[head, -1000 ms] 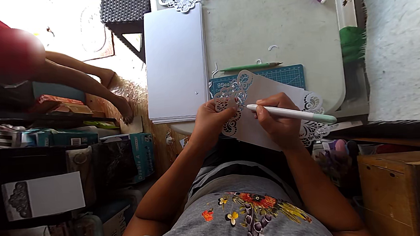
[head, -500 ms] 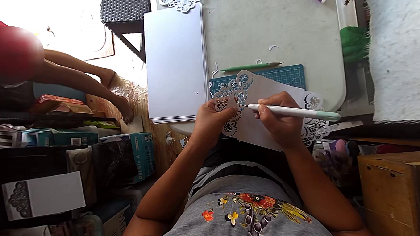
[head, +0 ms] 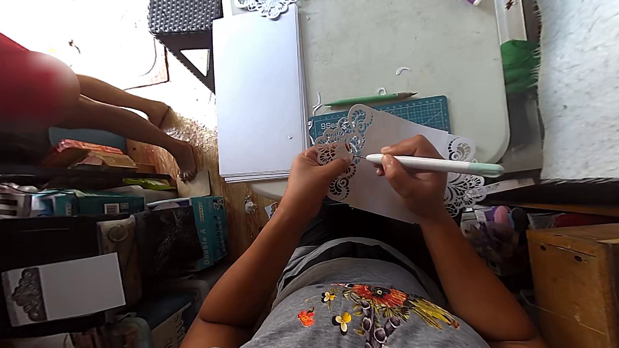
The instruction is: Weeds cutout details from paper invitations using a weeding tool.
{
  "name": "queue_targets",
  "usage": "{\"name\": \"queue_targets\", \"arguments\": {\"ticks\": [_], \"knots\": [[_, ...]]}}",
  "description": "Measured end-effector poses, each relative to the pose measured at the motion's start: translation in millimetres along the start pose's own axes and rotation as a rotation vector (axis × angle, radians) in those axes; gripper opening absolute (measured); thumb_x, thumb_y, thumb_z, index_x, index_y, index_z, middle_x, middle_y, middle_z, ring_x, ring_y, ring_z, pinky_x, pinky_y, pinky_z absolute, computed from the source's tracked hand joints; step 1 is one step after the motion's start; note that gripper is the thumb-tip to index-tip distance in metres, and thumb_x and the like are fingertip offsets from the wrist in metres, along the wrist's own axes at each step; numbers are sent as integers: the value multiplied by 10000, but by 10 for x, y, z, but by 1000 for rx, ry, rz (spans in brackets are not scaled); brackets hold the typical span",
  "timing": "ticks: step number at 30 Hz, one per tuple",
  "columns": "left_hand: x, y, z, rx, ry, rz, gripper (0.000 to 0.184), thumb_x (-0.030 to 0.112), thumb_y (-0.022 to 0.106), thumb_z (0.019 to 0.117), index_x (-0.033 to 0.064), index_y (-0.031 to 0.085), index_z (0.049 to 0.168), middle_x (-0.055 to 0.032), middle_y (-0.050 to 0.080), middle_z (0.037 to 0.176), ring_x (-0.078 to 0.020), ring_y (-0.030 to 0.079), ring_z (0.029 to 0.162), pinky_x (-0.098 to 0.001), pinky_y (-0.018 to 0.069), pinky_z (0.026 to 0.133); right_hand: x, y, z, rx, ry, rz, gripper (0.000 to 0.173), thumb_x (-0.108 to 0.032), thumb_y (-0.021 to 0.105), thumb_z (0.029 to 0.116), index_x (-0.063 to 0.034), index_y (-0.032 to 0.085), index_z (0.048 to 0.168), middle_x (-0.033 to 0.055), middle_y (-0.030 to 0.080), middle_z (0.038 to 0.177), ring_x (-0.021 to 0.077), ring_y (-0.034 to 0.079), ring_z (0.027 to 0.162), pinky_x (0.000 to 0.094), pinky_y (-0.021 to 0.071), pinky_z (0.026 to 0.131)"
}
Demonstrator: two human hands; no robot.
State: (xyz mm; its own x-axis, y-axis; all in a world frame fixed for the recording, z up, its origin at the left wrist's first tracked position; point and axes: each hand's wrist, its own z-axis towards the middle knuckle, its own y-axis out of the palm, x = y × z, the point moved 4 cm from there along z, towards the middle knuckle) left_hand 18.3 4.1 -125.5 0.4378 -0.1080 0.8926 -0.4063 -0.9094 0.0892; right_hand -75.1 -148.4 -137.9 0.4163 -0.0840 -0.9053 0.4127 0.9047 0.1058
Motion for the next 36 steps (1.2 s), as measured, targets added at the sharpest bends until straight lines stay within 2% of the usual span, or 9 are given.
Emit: {"name": "queue_targets", "arguments": {"ticks": [3,13,36], "knots": [[5,10,-4,-6,2,-4,163,-82,644,924,8,658,1060,-38,731,874,-97,718,773,-269,619,724,7,-10,21,35,23,24,88,-12,609,919,-67,645,978,-26,703,922,42,688,776,231,607,700],[-5,0,-4,-1,7,5,163,-77,654,916,2,658,1058,-43,728,869,-97,715,762,-265,616,714,-30,13,1,29,30,-14,86,-2,606,921,-30,631,999,7,689,933,44,681,774,213,597,691],[-1,-4,-12,-7,8,-4,154,-72,652,921,7,654,1053,-44,730,869,-97,717,759,-265,618,710,-24,-4,1,32,14,24,122,6,599,930,-47,636,1033,-8,695,952,49,689,788,224,606,714]]}}
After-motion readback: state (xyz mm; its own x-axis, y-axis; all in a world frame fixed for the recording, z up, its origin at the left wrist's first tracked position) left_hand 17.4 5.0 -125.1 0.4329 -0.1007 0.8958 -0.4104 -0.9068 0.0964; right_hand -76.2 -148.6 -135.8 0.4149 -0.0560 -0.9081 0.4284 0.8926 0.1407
